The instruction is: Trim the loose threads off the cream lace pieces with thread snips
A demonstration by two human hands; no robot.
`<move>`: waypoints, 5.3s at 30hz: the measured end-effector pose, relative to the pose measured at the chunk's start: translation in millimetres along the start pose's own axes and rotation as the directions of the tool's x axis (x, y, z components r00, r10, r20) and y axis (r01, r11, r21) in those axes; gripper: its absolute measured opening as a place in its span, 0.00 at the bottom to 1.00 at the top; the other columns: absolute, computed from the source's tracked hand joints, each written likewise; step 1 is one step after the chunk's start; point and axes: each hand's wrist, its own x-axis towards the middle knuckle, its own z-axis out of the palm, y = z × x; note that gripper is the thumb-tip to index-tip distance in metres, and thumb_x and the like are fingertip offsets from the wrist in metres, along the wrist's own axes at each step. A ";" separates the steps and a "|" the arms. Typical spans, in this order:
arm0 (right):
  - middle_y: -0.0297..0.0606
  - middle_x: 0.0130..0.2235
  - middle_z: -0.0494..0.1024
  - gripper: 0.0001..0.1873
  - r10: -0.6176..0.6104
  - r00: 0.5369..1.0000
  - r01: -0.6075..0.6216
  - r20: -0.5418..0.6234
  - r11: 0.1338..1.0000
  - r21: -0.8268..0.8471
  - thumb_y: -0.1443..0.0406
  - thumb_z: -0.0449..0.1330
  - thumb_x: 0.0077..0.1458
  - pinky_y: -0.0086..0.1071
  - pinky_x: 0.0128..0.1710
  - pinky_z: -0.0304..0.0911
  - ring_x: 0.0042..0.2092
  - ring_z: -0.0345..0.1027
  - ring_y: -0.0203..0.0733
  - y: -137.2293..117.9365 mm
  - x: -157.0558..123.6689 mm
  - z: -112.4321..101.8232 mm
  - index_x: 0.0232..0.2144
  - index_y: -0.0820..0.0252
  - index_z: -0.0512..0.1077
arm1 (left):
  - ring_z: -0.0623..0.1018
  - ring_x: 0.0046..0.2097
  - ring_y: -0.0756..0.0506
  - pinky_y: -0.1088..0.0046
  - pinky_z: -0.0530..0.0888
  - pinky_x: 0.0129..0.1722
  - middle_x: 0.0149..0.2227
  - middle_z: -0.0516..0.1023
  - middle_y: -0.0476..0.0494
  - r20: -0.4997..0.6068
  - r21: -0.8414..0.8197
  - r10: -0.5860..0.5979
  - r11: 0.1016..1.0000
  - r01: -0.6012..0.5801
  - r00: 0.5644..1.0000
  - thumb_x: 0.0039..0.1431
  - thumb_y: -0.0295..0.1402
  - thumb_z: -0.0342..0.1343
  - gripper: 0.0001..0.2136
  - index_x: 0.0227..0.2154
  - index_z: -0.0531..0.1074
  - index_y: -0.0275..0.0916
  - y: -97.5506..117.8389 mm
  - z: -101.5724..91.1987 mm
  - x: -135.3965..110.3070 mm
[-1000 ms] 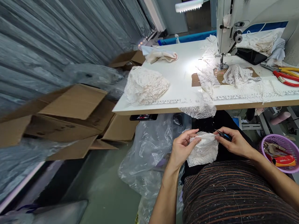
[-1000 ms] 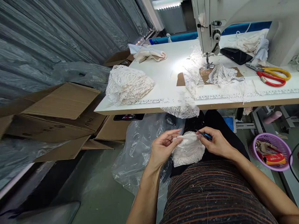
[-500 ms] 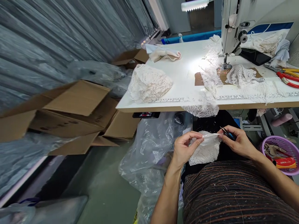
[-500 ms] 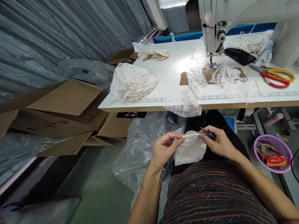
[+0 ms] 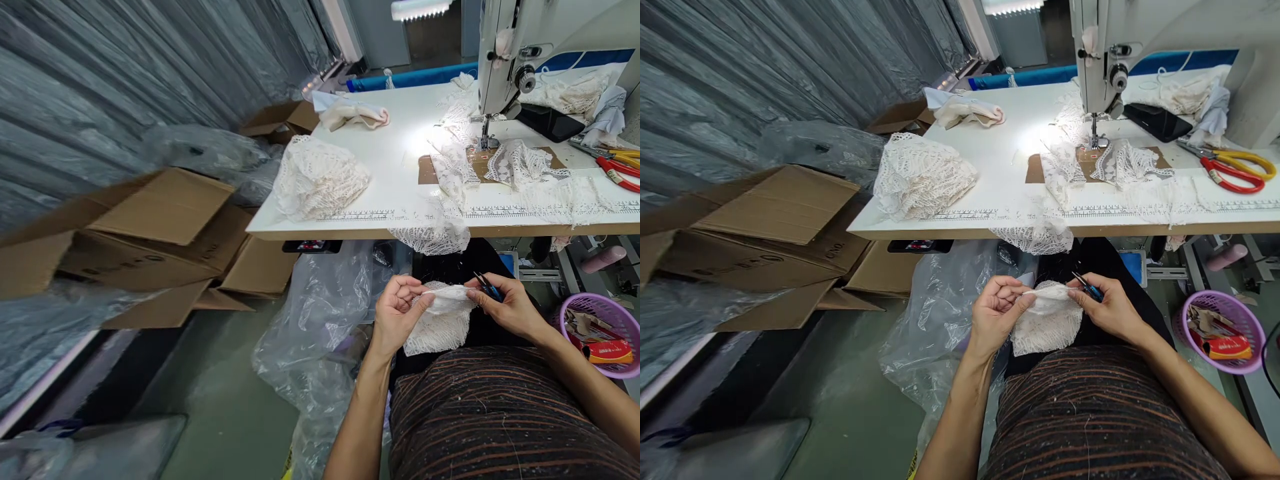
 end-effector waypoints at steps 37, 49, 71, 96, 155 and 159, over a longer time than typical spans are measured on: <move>0.32 0.25 0.71 0.26 0.106 0.968 -0.132 0.226 0.986 0.106 0.43 0.66 0.46 0.31 0.31 0.58 0.30 0.62 0.36 21.8 29.0 22.8 0.25 0.61 0.76 | 0.80 0.29 0.48 0.75 0.74 0.30 0.29 0.83 0.48 0.153 0.001 -0.254 0.967 0.257 0.955 0.43 0.37 0.73 0.28 0.47 0.71 0.38 -28.2 11.1 4.3; 0.25 0.20 0.61 0.29 0.226 0.957 -0.278 0.184 0.899 0.339 0.40 0.69 0.38 0.28 0.22 0.46 0.22 0.50 0.30 27.6 20.1 31.6 0.26 0.60 0.72 | 0.77 0.27 0.51 0.76 0.71 0.29 0.29 0.81 0.50 0.162 -0.116 -0.270 0.950 0.291 0.949 0.44 0.37 0.72 0.27 0.47 0.70 0.37 -25.9 18.9 3.2; 0.32 0.24 0.62 0.29 -0.031 0.973 0.104 0.228 0.944 -0.312 0.45 0.39 0.65 0.31 0.28 0.50 0.26 0.53 0.36 23.7 9.5 19.8 0.22 0.56 0.59 | 0.75 0.30 0.50 0.75 0.69 0.32 0.28 0.78 0.52 0.186 -0.111 -0.258 0.953 0.281 0.948 0.45 0.35 0.69 0.28 0.50 0.69 0.37 -20.5 18.3 5.4; 0.26 0.20 0.58 0.19 -0.179 0.920 0.192 -0.349 0.981 0.001 0.52 0.62 0.52 0.28 0.23 0.54 0.23 0.50 0.32 11.4 59.2 14.0 0.34 0.62 0.76 | 0.81 0.47 0.44 0.65 0.78 0.47 0.44 0.80 0.41 0.097 0.585 0.586 0.620 -0.522 0.805 0.65 0.32 0.55 0.06 0.40 0.76 0.41 -25.8 8.6 11.4; 0.32 0.25 0.69 0.22 -0.124 0.991 0.113 -0.050 0.978 -0.174 0.50 0.48 0.65 0.29 0.27 0.57 0.27 0.60 0.36 -0.1 11.1 4.7 0.32 0.58 0.72 | 0.68 0.24 0.51 0.76 0.64 0.25 0.21 0.72 0.51 0.079 0.100 -0.142 0.986 0.133 0.987 0.44 0.50 0.68 0.20 0.31 0.78 0.37 13.9 16.0 17.9; 0.33 0.25 0.70 0.16 -0.184 0.955 0.153 -0.231 0.977 -0.146 0.53 0.56 0.59 0.28 0.26 0.60 0.27 0.61 0.36 -3.2 20.8 -0.9 0.31 0.58 0.72 | 0.60 0.20 0.53 0.76 0.56 0.22 0.15 0.64 0.56 0.003 0.160 -0.057 0.986 0.055 0.998 0.45 0.59 0.61 0.26 0.27 0.74 0.36 24.3 27.6 50.8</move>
